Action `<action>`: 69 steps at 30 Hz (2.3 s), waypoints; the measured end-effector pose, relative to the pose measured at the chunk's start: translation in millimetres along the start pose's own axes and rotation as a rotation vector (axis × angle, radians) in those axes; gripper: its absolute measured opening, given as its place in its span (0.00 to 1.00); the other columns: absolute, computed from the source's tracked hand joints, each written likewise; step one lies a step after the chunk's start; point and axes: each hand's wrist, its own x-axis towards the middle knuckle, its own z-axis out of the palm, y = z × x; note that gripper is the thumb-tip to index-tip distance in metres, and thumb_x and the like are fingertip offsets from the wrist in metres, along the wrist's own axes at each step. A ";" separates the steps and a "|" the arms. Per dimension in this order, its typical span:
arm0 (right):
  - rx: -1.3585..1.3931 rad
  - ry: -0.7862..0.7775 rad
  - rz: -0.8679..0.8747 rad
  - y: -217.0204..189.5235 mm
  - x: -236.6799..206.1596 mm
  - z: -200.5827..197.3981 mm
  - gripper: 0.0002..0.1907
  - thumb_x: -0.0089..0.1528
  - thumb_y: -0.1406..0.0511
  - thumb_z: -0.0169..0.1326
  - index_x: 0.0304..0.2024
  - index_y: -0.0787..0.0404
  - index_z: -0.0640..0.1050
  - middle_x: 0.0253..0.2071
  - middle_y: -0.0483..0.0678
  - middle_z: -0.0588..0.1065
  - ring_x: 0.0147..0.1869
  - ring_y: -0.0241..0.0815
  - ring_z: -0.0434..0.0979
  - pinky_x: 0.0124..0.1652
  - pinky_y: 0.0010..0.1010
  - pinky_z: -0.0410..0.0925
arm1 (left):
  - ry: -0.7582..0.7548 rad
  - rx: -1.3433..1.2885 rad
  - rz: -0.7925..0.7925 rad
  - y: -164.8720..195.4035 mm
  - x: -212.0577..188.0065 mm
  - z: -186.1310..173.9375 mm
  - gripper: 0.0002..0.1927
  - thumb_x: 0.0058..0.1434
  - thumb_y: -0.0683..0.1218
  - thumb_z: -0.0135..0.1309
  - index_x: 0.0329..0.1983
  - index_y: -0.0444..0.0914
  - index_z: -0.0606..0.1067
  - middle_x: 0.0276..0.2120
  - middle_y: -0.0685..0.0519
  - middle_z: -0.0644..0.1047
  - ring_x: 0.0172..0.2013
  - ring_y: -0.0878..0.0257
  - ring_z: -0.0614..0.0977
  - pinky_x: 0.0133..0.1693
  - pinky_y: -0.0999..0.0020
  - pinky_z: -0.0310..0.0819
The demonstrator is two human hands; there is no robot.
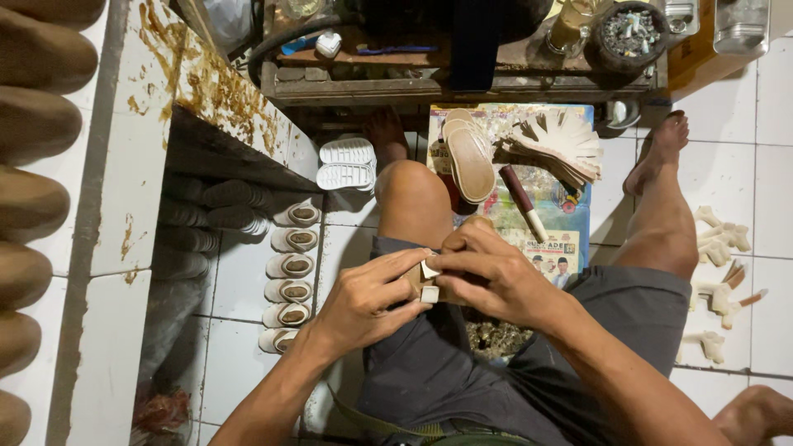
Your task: The person sits on the floor and assembles a white sandal by fitting a star-shaped upper onto a brown sole. They use a cylindrical tool to press the upper into place and then set the finished sandal aside before picking up another sole and upper to repeat the process.
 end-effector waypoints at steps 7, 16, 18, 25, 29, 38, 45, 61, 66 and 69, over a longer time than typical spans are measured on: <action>-0.034 0.071 0.039 6.4 -1.5 8.2 0.08 0.62 0.67 0.62 0.43 0.65 0.81 0.38 0.48 0.76 0.45 0.46 0.75 0.45 0.37 0.68 | -0.017 0.005 -0.016 0.9 0.6 1.7 0.15 0.54 0.42 0.68 0.27 0.33 0.70 0.58 0.41 0.77 0.53 0.46 0.83 0.52 0.61 0.81; -0.061 0.144 -0.004 7.4 2.5 13.9 0.07 0.62 0.69 0.61 0.42 0.65 0.81 0.38 0.49 0.76 0.42 0.44 0.75 0.42 0.36 0.67 | -0.032 0.027 0.001 -3.2 1.4 -1.0 0.16 0.54 0.42 0.69 0.26 0.33 0.70 0.60 0.37 0.75 0.51 0.47 0.84 0.48 0.64 0.82; -0.049 0.119 -0.033 2.7 -1.1 12.3 0.09 0.62 0.70 0.62 0.44 0.66 0.80 0.39 0.50 0.75 0.43 0.45 0.74 0.43 0.37 0.67 | -0.034 0.026 0.025 -3.2 0.2 -1.9 0.14 0.54 0.40 0.67 0.28 0.33 0.71 0.59 0.39 0.76 0.53 0.47 0.84 0.50 0.63 0.81; -0.099 0.002 -0.043 -3.1 -13.1 7.3 0.23 0.52 0.75 0.58 0.52 0.68 0.79 0.46 0.54 0.72 0.49 0.52 0.72 0.47 0.41 0.68 | -0.043 -0.028 0.026 -3.2 1.0 -3.1 0.14 0.55 0.40 0.67 0.29 0.33 0.71 0.58 0.39 0.77 0.56 0.46 0.82 0.55 0.60 0.79; -0.113 -0.027 -0.075 1.6 -18.9 6.6 0.27 0.50 0.76 0.56 0.55 0.68 0.78 0.46 0.56 0.71 0.49 0.54 0.72 0.49 0.43 0.68 | -0.049 -0.026 0.034 -3.7 1.4 -2.0 0.13 0.55 0.40 0.67 0.29 0.33 0.72 0.57 0.40 0.77 0.55 0.46 0.82 0.55 0.59 0.79; -0.328 0.019 -0.253 -13.9 -16.3 19.9 0.22 0.52 0.73 0.61 0.50 0.71 0.76 0.48 0.57 0.72 0.56 0.58 0.73 0.57 0.47 0.71 | -0.039 -0.009 0.027 -3.2 -1.8 2.2 0.12 0.54 0.40 0.67 0.34 0.33 0.74 0.57 0.39 0.77 0.56 0.46 0.82 0.55 0.59 0.79; -0.037 0.503 0.104 -24.5 -32.5 2.6 0.24 0.62 0.73 0.54 0.62 0.64 0.76 0.60 0.53 0.69 0.65 0.47 0.69 0.65 0.42 0.66 | 0.345 0.068 0.005 19.1 -2.8 27.3 0.27 0.52 0.40 0.73 0.49 0.38 0.68 0.58 0.39 0.75 0.56 0.45 0.81 0.55 0.57 0.79; 1.231 0.399 0.626 -12.0 -106.6 22.3 0.38 0.70 0.62 0.44 0.79 0.55 0.45 0.63 0.46 0.66 0.57 0.36 0.67 0.54 0.30 0.62 | 0.200 -1.028 -0.447 53.9 30.4 96.7 0.39 0.67 0.42 0.55 0.78 0.28 0.55 0.67 0.45 0.69 0.67 0.59 0.69 0.68 0.63 0.60; 1.241 0.379 0.695 -6.7 -120.2 15.5 0.37 0.72 0.61 0.47 0.81 0.55 0.50 0.53 0.43 0.67 0.47 0.33 0.64 0.44 0.25 0.60 | 0.185 -1.117 -0.429 47.9 34.2 106.3 0.36 0.65 0.41 0.57 0.74 0.27 0.59 0.64 0.44 0.71 0.63 0.57 0.73 0.66 0.62 0.64; 1.248 0.470 0.619 -9.7 -121.8 22.0 0.34 0.74 0.63 0.50 0.80 0.64 0.57 0.50 0.45 0.69 0.44 0.33 0.62 0.41 0.24 0.59 | 0.246 -0.980 -0.425 57.6 29.9 119.8 0.35 0.65 0.42 0.56 0.74 0.27 0.61 0.63 0.44 0.74 0.61 0.56 0.75 0.64 0.62 0.67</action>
